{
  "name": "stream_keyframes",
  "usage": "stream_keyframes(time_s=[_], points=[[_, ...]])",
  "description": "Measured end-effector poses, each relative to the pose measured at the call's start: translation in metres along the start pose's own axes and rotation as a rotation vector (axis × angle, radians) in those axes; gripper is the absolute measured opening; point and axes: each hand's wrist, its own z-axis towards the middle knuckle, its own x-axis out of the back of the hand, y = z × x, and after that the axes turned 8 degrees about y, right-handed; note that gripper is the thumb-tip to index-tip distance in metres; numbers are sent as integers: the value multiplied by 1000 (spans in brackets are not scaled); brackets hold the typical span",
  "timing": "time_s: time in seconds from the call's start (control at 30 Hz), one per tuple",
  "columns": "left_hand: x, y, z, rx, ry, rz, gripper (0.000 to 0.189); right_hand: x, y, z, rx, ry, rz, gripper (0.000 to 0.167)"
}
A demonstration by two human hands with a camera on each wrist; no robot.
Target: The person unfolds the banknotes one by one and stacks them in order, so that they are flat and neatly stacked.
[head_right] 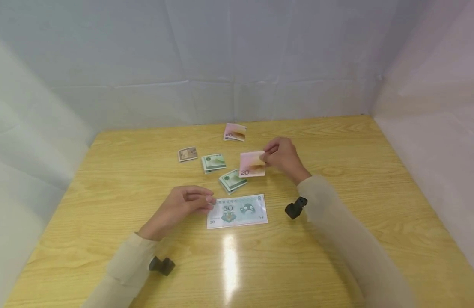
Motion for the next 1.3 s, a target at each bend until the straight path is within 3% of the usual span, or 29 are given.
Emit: stream_keyframes(time_s=[0.33,0.83,1.03,1.3], points=[[-2,1,1,30,44,-17,29,-17,-10,-24,62,-75,47,22],[-5,0,6,67,12,-111,37,-44,-16,-50,-4,-155,114,22],[-7,2,6,68,31,-130,37,-50,-16,-56,-4,-181,180,25],[-7,7,3,58,50,-149,36,-53,-11,-60,5,-133,102,21]])
